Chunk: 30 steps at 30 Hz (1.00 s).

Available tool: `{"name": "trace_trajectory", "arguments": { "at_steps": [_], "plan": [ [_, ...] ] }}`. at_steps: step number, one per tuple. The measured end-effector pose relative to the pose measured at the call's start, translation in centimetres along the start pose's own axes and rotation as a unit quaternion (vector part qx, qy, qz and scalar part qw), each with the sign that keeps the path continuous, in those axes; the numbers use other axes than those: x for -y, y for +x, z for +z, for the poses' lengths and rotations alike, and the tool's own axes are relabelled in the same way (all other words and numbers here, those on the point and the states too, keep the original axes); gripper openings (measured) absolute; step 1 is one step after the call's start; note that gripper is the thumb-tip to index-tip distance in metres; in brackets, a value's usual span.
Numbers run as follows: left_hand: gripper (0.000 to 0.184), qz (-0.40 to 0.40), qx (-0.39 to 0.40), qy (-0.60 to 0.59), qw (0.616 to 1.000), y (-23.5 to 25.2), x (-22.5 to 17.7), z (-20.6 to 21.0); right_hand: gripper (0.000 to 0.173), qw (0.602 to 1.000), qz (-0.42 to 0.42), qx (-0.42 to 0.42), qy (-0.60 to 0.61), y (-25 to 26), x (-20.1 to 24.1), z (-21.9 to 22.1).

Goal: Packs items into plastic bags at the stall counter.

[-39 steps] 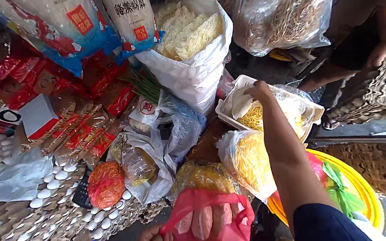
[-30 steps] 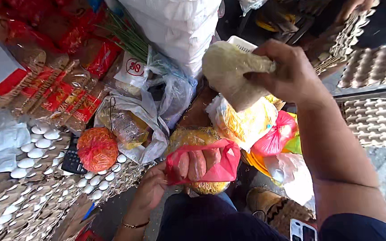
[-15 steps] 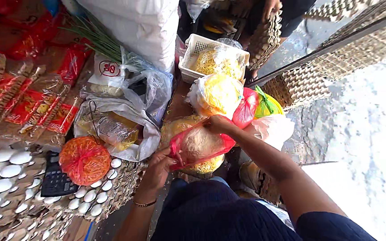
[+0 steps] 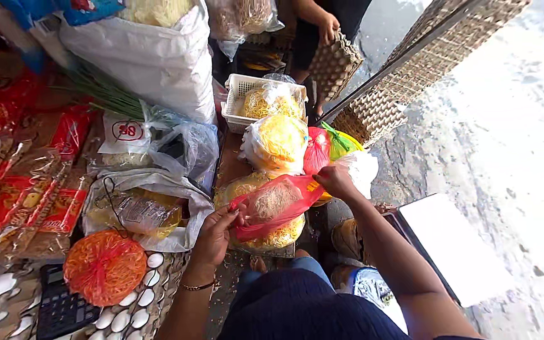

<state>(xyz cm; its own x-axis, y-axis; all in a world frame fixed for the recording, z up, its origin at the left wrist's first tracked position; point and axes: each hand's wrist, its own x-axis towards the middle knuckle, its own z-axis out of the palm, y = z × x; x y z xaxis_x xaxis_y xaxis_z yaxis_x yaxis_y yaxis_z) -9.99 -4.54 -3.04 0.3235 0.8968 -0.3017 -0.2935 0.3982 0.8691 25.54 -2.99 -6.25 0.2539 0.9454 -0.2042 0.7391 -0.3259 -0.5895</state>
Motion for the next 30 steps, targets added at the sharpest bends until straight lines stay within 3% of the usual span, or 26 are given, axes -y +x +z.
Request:
{"name": "trace_trajectory", "arguments": {
  "at_steps": [1, 3, 5, 9, 15, 19, 22, 24, 26, 28, 30],
  "plan": [
    [0.029, -0.004, -0.012, 0.006, 1.000, 0.0, -0.1, 0.3, 0.025, 0.991, 0.015, 0.020, 0.129, -0.6, 0.1, 0.2],
    [0.030, 0.013, -0.026, 0.047, 0.998, 0.4, -0.8, 0.9, 0.030, 0.915, 0.026, 0.071, 0.396, -2.1, 1.4, -0.3],
    [0.027, 0.040, -0.045, 0.117, 0.991, 1.3, -2.5, 1.8, 0.034, 0.877, -0.002, 0.101, 0.470, -3.3, 3.3, -1.8],
    [0.024, 0.069, -0.076, 0.212, 0.972, 3.2, -6.6, 3.4, 0.021, 0.893, -0.122, 0.172, 0.398, -6.5, 8.1, -4.6],
    [0.024, 0.152, -0.020, 0.351, 0.924, 3.6, -10.3, 7.8, 0.013, 0.820, -0.222, 0.257, 0.462, -10.8, 12.5, -3.9],
    [0.022, 0.170, 0.044, 0.432, 0.885, 3.7, -9.6, 8.4, 0.010, 0.793, -0.255, 0.269, 0.484, -10.8, 13.8, -0.8],
    [0.018, 0.131, 0.036, 0.471, 0.871, 4.5, -6.4, 6.1, 0.011, 0.805, -0.264, 0.260, 0.463, -8.8, 13.5, 3.7],
    [0.018, 0.074, 0.008, 0.452, 0.889, 5.1, -2.6, 3.6, 0.016, 0.820, -0.309, 0.254, 0.409, -7.0, 12.8, 6.2],
    [0.034, 0.040, -0.021, 0.356, 0.933, 4.2, 1.3, 2.2, 0.019, 0.829, -0.371, 0.253, 0.333, -5.0, 12.8, 6.6],
    [0.041, 0.062, -0.038, 0.226, 0.971, 3.5, 3.6, 2.4, 0.016, 0.828, -0.420, 0.270, 0.257, -3.0, 13.2, 5.4],
    [0.042, 0.093, -0.054, 0.163, 0.981, 3.8, 5.4, 2.8, 0.011, 0.812, -0.460, 0.287, 0.214, -1.2, 13.3, 5.0]
  ]
}}
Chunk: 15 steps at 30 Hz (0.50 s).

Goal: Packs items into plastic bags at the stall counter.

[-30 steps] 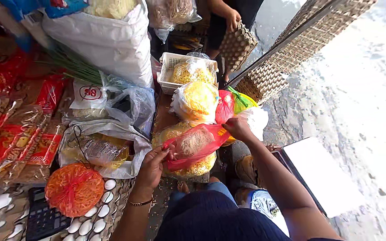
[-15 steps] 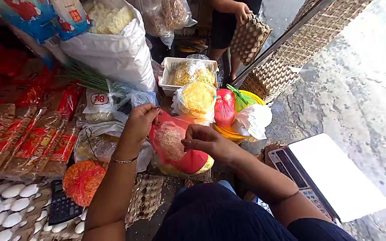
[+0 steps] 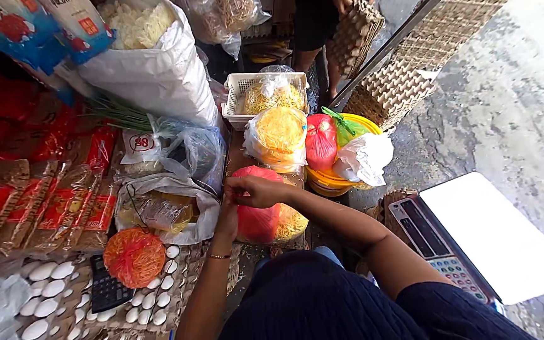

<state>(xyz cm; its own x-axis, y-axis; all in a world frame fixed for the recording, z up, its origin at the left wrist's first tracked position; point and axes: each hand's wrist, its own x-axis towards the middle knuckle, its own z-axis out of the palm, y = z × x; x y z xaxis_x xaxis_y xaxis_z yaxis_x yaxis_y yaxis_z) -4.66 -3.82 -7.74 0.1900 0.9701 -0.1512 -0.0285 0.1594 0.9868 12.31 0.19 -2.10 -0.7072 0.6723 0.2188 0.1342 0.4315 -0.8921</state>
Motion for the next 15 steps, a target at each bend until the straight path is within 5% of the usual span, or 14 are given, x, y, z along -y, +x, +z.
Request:
{"name": "trace_trajectory", "arguments": {
  "at_steps": [5, 9, 12, 15],
  "plan": [
    [0.028, 0.037, -0.037, -0.011, 0.999, 1.1, 1.3, 0.6, 0.018, 0.988, 0.022, 0.025, -0.153, 0.7, -2.8, -2.6],
    [0.022, 0.067, -0.017, 0.270, 0.961, 0.8, 1.3, 0.9, 0.032, 0.968, 0.065, 0.012, -0.244, 1.2, -7.8, -0.6],
    [0.022, 0.031, 0.018, 0.408, 0.912, -0.9, -1.8, 1.4, 0.024, 0.971, -0.025, -0.061, -0.229, 0.1, -7.3, 1.3],
    [0.019, 0.037, 0.038, 0.409, 0.911, -3.4, -4.0, 1.1, 0.020, 0.961, -0.135, -0.132, -0.204, -1.3, -4.4, 2.5]
  ]
}}
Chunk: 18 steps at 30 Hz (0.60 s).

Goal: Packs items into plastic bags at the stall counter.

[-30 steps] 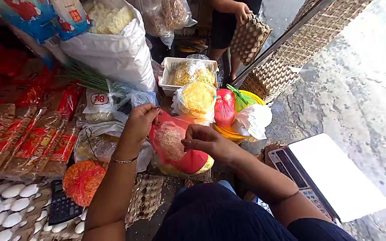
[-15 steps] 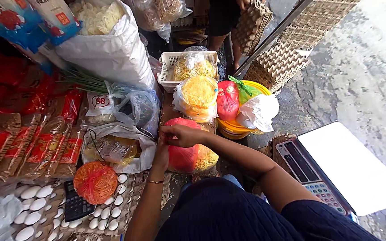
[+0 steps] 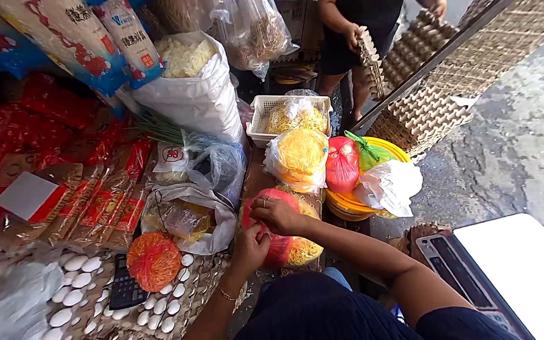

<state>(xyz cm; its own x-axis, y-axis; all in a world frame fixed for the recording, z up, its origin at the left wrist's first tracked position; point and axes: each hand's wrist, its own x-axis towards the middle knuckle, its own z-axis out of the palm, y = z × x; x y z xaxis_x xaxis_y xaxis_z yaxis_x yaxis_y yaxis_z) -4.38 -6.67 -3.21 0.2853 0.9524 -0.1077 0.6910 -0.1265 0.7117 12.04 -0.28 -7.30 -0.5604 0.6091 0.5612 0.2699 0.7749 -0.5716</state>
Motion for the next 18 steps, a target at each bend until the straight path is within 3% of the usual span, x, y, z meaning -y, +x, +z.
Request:
{"name": "trace_trajectory", "arguments": {
  "at_steps": [2, 6, 10, 14, 16, 18],
  "plan": [
    [0.020, 0.042, -0.003, -0.014, 0.999, -1.1, 0.2, -0.3, 0.024, 0.998, 0.020, 0.011, 0.063, -0.6, 0.9, 0.2],
    [0.021, 0.076, 0.009, 0.059, 0.995, -1.6, 2.7, 0.2, 0.027, 0.962, 0.136, 0.164, 0.173, -0.4, -1.0, 1.6],
    [0.018, 0.153, -0.102, 0.166, 0.969, -2.0, 6.0, 0.7, 0.025, 0.932, 0.220, 0.247, 0.149, 1.6, -1.9, 3.6],
    [0.019, 0.205, -0.141, 0.203, 0.947, -1.3, 7.3, 0.4, 0.017, 0.911, 0.273, 0.271, 0.146, 3.8, -2.2, 4.6],
    [0.020, 0.146, -0.115, 0.165, 0.969, -1.1, 6.6, -0.3, 0.017, 0.902, 0.288, 0.241, 0.214, 3.6, -2.2, 3.8],
    [0.021, -0.002, -0.034, 0.046, 0.998, -0.9, 5.7, -1.6, 0.013, 0.887, 0.288, 0.193, 0.305, 2.2, -2.0, 2.0]
  ]
}}
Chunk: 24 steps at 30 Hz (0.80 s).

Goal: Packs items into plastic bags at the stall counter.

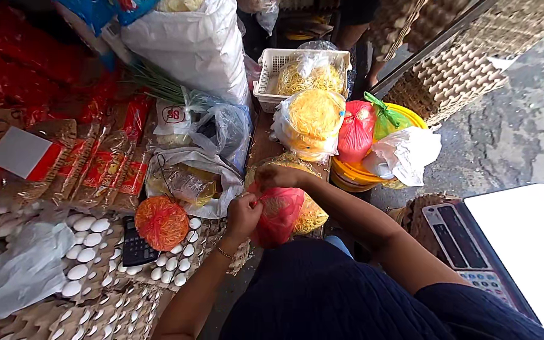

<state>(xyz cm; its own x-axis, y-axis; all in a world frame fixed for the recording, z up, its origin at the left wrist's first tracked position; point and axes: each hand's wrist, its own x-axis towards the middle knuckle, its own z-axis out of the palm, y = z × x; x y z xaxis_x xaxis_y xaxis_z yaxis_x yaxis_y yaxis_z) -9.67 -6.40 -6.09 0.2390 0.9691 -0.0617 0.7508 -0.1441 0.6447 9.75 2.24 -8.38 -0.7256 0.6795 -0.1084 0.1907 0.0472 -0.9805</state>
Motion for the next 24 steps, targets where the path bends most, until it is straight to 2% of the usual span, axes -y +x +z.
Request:
{"name": "trace_trajectory", "arguments": {
  "at_steps": [1, 2, 3, 4, 6, 10, 13, 16, 20, 22, 24],
  "plan": [
    [0.021, -0.070, 0.028, -0.083, 0.994, 0.4, 0.1, -0.4, 0.010, 1.000, -0.001, -0.016, -0.001, -1.4, 0.3, -0.2],
    [0.024, -0.124, 0.033, -0.174, 0.976, 0.7, 0.2, -0.4, 0.017, 0.999, 0.012, -0.027, -0.042, -2.7, 0.6, -0.2],
    [0.030, -0.163, 0.028, -0.257, 0.952, 0.8, 0.3, -0.4, 0.032, 0.995, 0.038, -0.021, -0.095, -3.8, 0.9, 0.3],
    [0.034, -0.189, 0.021, -0.319, 0.928, 0.8, 0.2, -0.4, 0.043, 0.988, 0.062, 0.004, -0.140, -4.5, 1.2, 1.2],
    [0.034, -0.202, 0.016, -0.366, 0.908, 0.6, 0.0, -0.2, 0.042, 0.985, 0.065, 0.021, -0.160, -5.1, 1.1, 3.4],
    [0.028, -0.152, 0.032, -0.352, 0.923, -0.5, -1.9, 0.4, 0.030, 0.990, -0.005, -0.063, -0.122, -7.2, 1.1, 5.3],
    [0.024, -0.096, 0.078, -0.323, 0.938, -0.8, -2.8, 2.0, 0.030, 0.978, -0.010, -0.109, -0.177, -10.7, 0.9, 4.9],
    [0.022, -0.011, 0.113, -0.224, 0.968, -0.5, -2.7, 2.6, 0.029, 0.950, 0.055, -0.159, -0.262, -11.9, 1.1, 5.2],
    [0.029, 0.133, 0.085, -0.097, 0.983, 0.3, -1.5, 2.3, 0.033, 0.889, 0.168, -0.265, -0.333, -10.4, 1.5, 6.7],
    [0.032, 0.118, 0.087, -0.076, 0.986, 1.0, 0.3, 2.1, 0.032, 0.862, 0.209, -0.307, -0.344, -10.1, -0.2, 7.3],
    [0.031, 0.055, 0.128, -0.083, 0.987, 1.8, 3.0, 1.6, 0.035, 0.856, 0.279, -0.290, -0.323, -10.4, -2.5, 6.9]
  ]
}}
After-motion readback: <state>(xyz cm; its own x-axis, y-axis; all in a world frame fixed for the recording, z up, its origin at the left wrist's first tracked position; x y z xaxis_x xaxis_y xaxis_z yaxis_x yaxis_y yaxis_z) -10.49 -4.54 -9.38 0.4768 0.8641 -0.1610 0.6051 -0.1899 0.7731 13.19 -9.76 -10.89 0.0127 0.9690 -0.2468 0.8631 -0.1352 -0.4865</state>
